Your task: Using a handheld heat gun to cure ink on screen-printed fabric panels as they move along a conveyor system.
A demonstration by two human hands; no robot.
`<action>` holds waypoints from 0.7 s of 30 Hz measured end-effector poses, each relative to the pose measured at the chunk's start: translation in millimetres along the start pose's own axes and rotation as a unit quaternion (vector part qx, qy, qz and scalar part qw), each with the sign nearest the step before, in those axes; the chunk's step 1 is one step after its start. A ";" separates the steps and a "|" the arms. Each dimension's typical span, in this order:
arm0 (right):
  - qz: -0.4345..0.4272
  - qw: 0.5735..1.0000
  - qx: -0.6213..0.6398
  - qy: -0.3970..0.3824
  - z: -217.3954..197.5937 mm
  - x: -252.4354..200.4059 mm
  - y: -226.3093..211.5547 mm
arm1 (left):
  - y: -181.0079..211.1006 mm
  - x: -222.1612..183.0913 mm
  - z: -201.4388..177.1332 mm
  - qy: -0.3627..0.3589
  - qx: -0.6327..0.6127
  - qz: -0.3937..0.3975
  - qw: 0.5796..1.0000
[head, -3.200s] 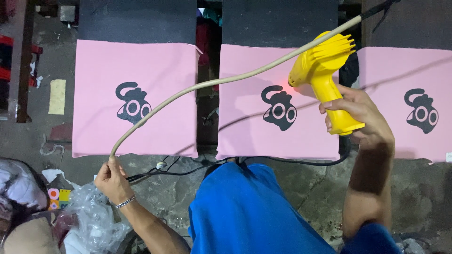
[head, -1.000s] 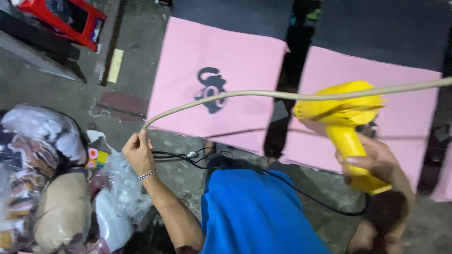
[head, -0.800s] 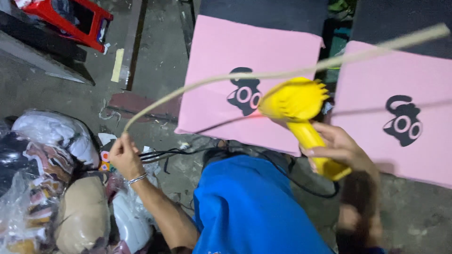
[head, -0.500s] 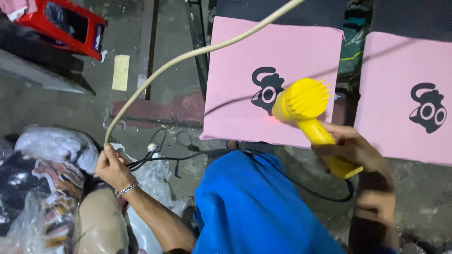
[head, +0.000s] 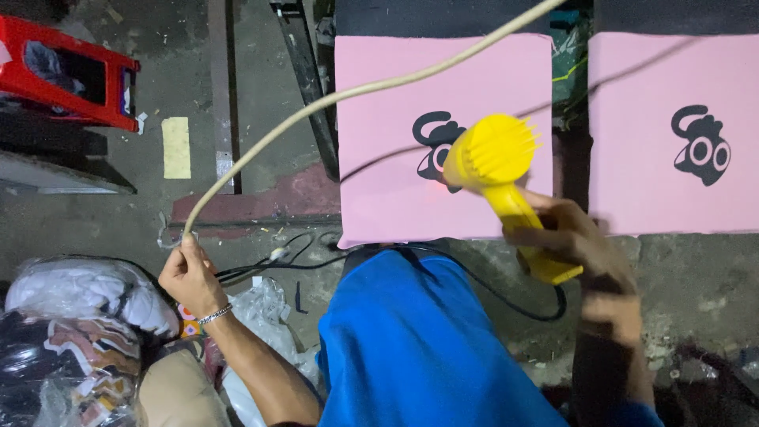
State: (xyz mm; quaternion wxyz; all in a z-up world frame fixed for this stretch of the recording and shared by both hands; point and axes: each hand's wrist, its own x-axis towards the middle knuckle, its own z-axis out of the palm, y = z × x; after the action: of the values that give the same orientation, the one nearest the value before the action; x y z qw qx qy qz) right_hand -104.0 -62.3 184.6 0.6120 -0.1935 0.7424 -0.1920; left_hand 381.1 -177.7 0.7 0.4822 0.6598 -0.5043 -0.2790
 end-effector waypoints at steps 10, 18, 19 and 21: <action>-0.012 1.000 -0.012 0.018 7.3 9.2 -11.3 | 4.9 9.1 13.5 -0.018 -0.013 -0.020 1.000; 0.129 0.985 -0.022 0.115 14.1 4.3 -22.4 | 1.7 17.1 13.2 -0.036 -0.015 -0.012 0.999; 0.017 1.000 0.012 0.020 11.9 15.0 -17.8 | 1.1 17.7 12.9 -0.040 -0.016 -0.008 0.999; -0.094 0.991 0.045 -0.078 13.4 18.7 -21.5 | 4.7 18.6 10.6 -0.042 -0.016 -0.005 0.999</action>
State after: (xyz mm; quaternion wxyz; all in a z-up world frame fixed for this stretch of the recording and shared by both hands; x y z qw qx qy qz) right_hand -93.0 -91.1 177.8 0.6557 -0.2490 0.6610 -0.2666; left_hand 376.4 -199.0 3.3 0.4695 0.6420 -0.5168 -0.3167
